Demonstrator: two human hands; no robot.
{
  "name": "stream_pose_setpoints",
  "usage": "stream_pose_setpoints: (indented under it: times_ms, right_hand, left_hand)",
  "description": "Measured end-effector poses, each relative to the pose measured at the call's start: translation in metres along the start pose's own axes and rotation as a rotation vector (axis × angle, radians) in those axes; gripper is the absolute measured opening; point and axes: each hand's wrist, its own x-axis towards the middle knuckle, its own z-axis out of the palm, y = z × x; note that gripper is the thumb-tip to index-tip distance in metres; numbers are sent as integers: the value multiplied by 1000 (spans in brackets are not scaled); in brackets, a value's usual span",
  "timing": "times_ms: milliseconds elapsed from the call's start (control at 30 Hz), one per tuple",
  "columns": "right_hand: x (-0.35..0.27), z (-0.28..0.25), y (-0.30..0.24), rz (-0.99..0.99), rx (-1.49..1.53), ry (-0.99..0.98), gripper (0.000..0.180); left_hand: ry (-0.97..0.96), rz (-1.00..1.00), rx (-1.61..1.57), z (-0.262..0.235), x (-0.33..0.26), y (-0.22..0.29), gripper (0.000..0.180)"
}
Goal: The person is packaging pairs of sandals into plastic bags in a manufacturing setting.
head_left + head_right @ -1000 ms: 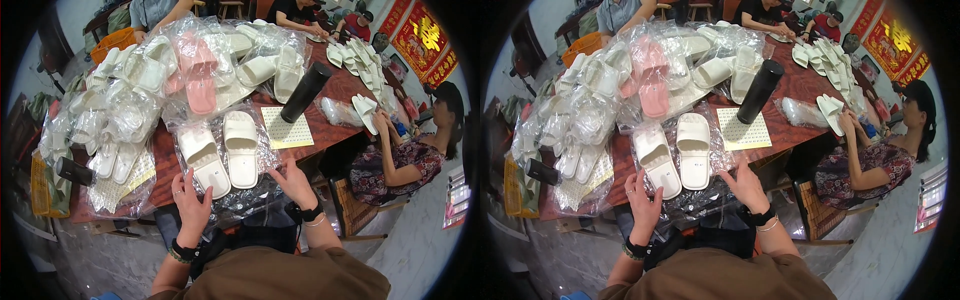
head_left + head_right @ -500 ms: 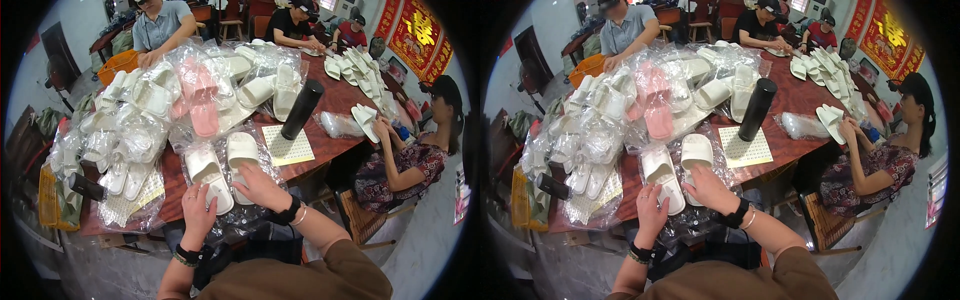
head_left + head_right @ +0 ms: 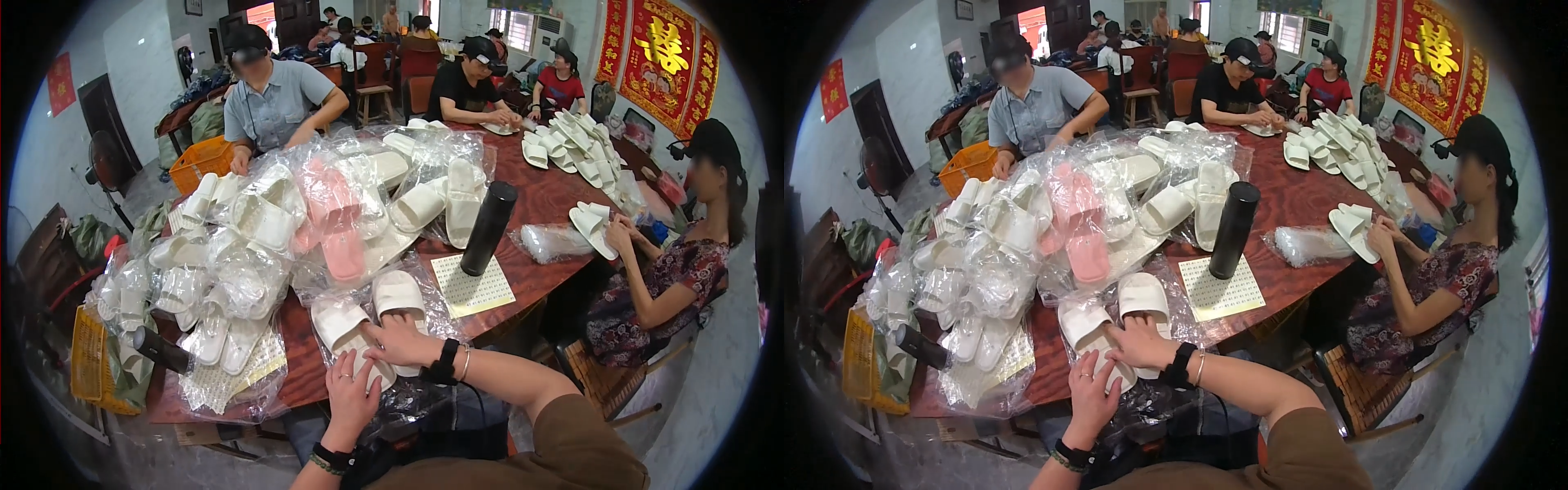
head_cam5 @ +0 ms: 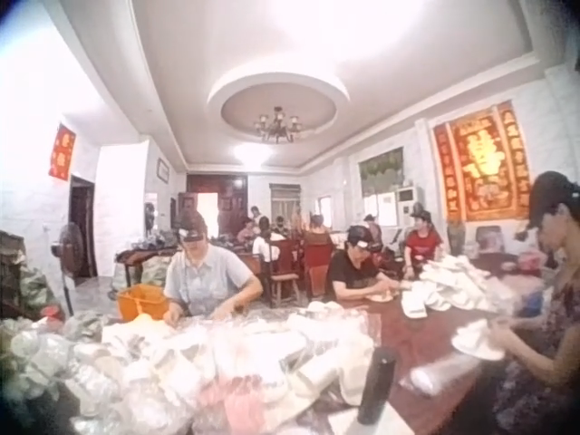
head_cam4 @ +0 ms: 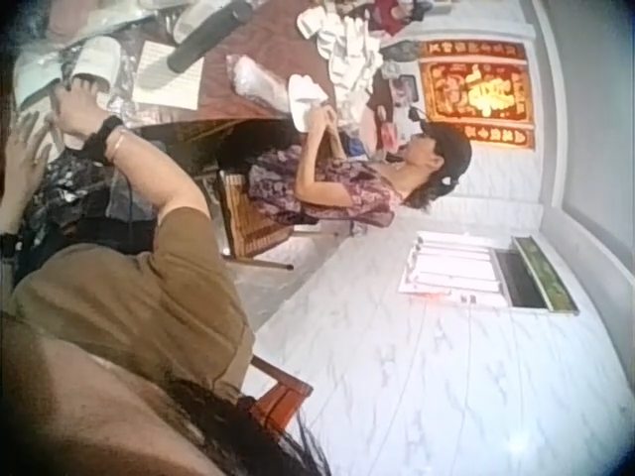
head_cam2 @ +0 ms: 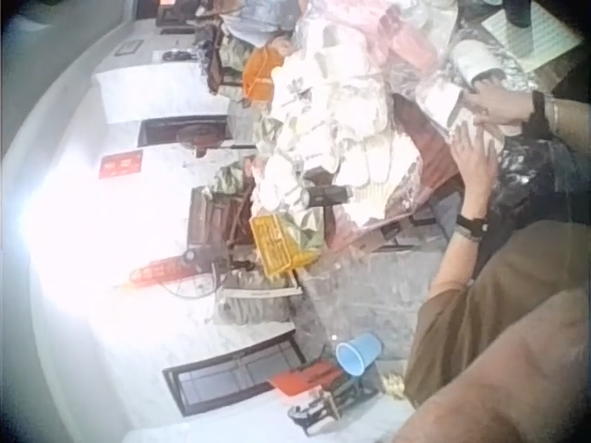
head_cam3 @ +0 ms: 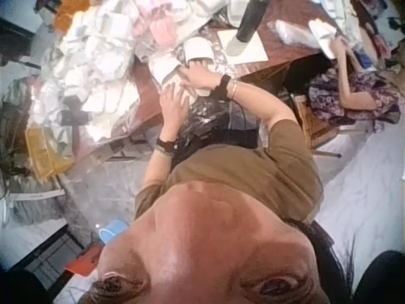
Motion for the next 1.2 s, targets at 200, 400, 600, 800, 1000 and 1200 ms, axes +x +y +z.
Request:
stream_pose_setpoints:
  times_ms: [200,400,600,800,1000,1200]
  right_hand:
    - [8,17,12,-94,153,171,65]
    - [-5,-2,27,-206,273,273,46]
    - [-32,-22,29,-168,420,193,49]
    - [-70,-18,45,-255,422,342,53]
    - [-156,-68,41,-153,588,96,55]
    - [-254,-95,66,92,766,159,52]
  left_hand:
    - [68,69,-43,2,-16,5,44]
    - [51,66,-89,1,-6,6,39]
    - [5,58,-127,0,-6,-1,48]
    - [179,15,-211,23,-4,-7,56]
    - [-125,-3,219,9,10,-4,51]
    - [-158,-66,210,9,23,8,50]
